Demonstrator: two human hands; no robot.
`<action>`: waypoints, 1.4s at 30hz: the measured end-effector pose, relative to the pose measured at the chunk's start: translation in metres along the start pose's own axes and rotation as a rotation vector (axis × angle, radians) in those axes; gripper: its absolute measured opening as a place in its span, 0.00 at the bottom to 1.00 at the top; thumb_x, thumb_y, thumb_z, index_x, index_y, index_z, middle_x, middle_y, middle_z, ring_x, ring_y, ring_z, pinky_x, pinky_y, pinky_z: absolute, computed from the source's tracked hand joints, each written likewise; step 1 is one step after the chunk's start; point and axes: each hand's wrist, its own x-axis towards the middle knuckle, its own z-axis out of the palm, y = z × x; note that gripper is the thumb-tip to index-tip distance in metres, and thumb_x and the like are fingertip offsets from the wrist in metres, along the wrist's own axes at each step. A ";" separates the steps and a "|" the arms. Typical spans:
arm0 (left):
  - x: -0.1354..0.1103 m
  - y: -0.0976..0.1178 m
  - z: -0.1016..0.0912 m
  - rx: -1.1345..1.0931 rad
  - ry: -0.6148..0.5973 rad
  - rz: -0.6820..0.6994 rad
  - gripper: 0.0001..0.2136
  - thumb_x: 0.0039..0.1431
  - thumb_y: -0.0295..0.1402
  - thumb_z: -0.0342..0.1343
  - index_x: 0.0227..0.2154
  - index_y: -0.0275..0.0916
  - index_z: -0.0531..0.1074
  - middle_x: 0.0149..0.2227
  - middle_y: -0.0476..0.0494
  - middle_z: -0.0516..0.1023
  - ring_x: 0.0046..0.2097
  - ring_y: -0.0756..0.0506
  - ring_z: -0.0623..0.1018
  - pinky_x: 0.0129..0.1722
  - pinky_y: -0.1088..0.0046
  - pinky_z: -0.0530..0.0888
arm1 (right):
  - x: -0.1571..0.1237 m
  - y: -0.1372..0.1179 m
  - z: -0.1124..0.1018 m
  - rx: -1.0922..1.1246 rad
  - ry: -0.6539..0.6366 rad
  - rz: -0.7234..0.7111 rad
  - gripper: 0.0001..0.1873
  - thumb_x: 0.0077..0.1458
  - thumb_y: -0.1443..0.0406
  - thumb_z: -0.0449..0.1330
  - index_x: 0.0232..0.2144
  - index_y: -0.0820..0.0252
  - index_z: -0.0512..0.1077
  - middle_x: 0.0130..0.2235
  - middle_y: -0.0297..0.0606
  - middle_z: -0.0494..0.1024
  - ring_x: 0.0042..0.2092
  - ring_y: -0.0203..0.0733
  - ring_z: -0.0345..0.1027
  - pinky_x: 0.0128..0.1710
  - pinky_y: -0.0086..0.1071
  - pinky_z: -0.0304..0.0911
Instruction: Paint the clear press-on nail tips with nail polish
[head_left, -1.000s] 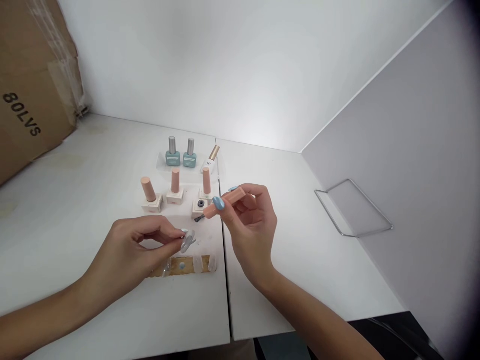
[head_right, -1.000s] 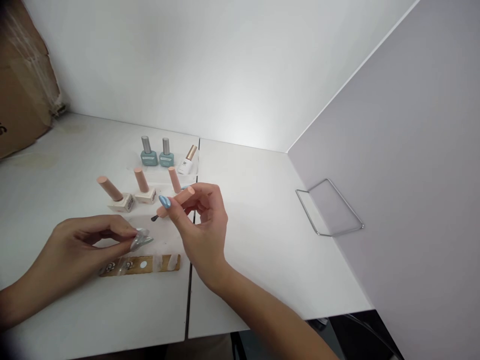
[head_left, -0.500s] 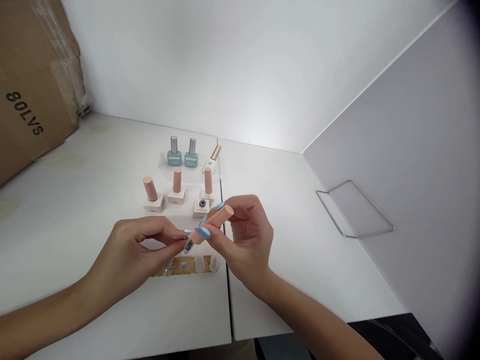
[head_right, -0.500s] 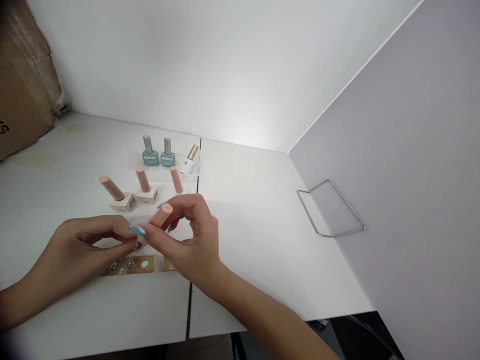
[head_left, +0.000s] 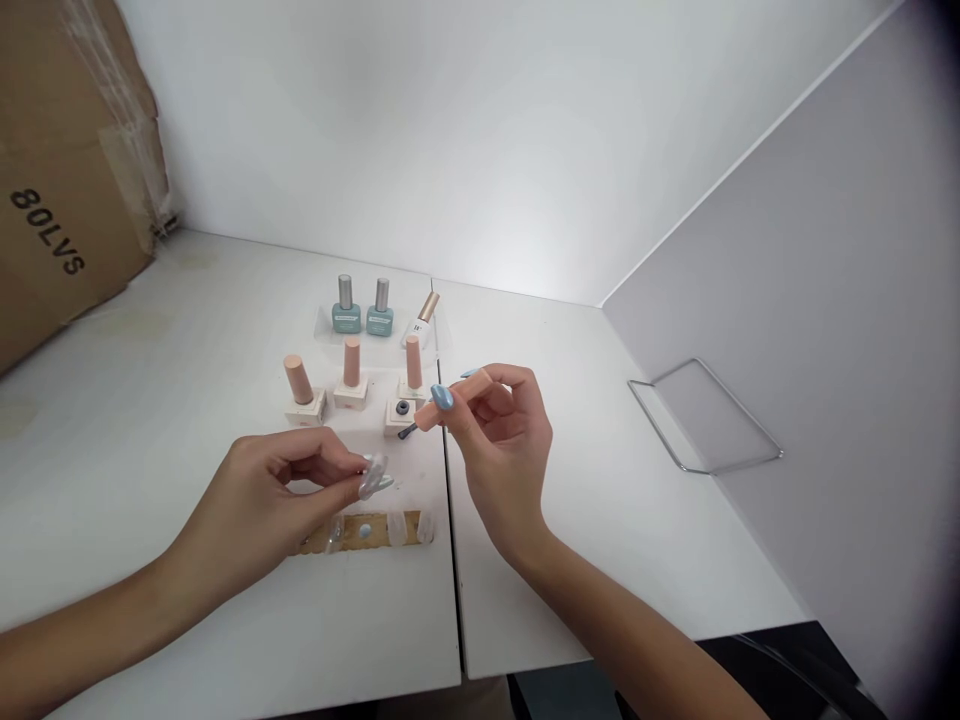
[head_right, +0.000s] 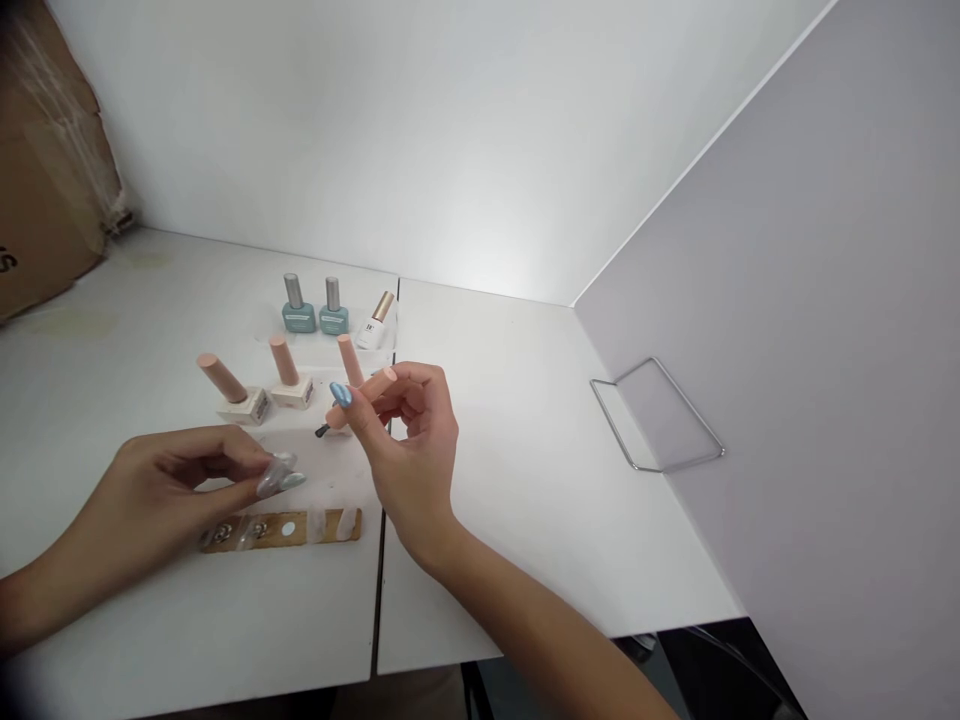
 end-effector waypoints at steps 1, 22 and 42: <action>0.001 0.000 -0.001 -0.028 -0.009 -0.028 0.07 0.49 0.36 0.69 0.19 0.45 0.79 0.22 0.53 0.82 0.26 0.50 0.82 0.26 0.84 0.78 | 0.000 -0.001 0.000 -0.004 0.002 -0.004 0.14 0.60 0.63 0.70 0.35 0.50 0.66 0.26 0.24 0.79 0.31 0.38 0.80 0.34 0.38 0.73; 0.009 0.000 -0.006 -0.330 -0.015 -0.205 0.11 0.40 0.28 0.75 0.18 0.42 0.76 0.21 0.54 0.80 0.25 0.52 0.81 0.25 0.86 0.77 | -0.003 -0.002 0.000 0.022 0.060 0.025 0.12 0.62 0.61 0.68 0.34 0.51 0.67 0.24 0.27 0.81 0.35 0.41 0.82 0.37 0.38 0.74; 0.010 0.000 -0.006 -0.293 0.004 -0.230 0.12 0.39 0.31 0.75 0.17 0.43 0.75 0.20 0.53 0.81 0.24 0.50 0.82 0.25 0.85 0.77 | -0.002 -0.002 0.001 0.011 0.066 0.014 0.11 0.62 0.61 0.68 0.33 0.50 0.67 0.24 0.26 0.81 0.33 0.41 0.80 0.36 0.38 0.74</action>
